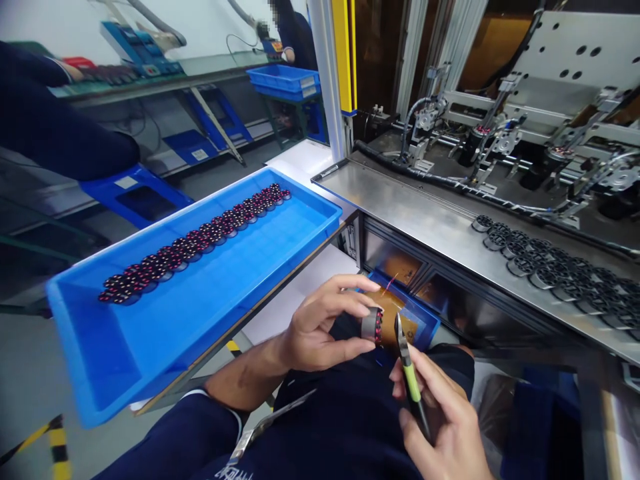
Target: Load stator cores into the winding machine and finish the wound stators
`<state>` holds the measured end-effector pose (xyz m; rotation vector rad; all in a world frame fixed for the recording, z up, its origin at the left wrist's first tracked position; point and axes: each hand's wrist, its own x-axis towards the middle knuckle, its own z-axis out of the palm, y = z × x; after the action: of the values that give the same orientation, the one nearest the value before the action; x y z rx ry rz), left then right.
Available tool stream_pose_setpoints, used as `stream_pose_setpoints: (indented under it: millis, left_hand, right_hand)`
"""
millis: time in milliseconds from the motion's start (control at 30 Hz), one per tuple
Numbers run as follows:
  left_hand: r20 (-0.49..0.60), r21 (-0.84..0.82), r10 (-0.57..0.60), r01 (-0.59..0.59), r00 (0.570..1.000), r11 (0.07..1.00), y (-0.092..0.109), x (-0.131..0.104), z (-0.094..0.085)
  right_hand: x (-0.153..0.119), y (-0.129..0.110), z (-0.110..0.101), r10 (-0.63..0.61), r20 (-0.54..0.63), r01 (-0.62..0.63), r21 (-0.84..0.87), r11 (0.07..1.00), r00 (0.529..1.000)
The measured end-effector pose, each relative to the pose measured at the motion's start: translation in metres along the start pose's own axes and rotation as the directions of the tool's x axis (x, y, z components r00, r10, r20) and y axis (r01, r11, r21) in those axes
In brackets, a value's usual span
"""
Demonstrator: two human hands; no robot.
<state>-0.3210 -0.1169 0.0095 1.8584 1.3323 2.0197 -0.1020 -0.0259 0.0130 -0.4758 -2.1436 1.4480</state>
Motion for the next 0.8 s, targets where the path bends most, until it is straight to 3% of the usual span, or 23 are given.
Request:
stream_pose_setpoints:
  millis: [200, 400, 600, 800]
  left_hand:
    - [0.022, 0.196, 0.152, -0.153, 0.988, 0.969, -0.005, -0.001, -0.002]
    - [0.034, 0.256, 0.155, -0.158, 0.987, 0.954, -0.002, -0.006, -0.001]
    - [0.029, 0.377, 0.24, -0.233, 0.97, 0.896, 0.0, -0.006, -0.003]
    - [-0.016, 0.349, 0.24, -0.22, 0.971, 0.911, 0.002, -0.006, -0.002]
  right_hand:
    - [-0.01, -0.008, -0.012, 0.074, 0.042, -0.072, -0.041, 0.997, 0.996]
    - [-0.011, -0.012, -0.01, 0.104, 0.093, -0.102, -0.028, 0.994, 0.99]
    - [-0.007, -0.016, -0.006, 0.117, 0.118, -0.117, -0.006, 0.993, 0.986]
    - [-0.006, -0.018, -0.005, 0.137, 0.116, -0.137, -0.005, 0.991, 0.984]
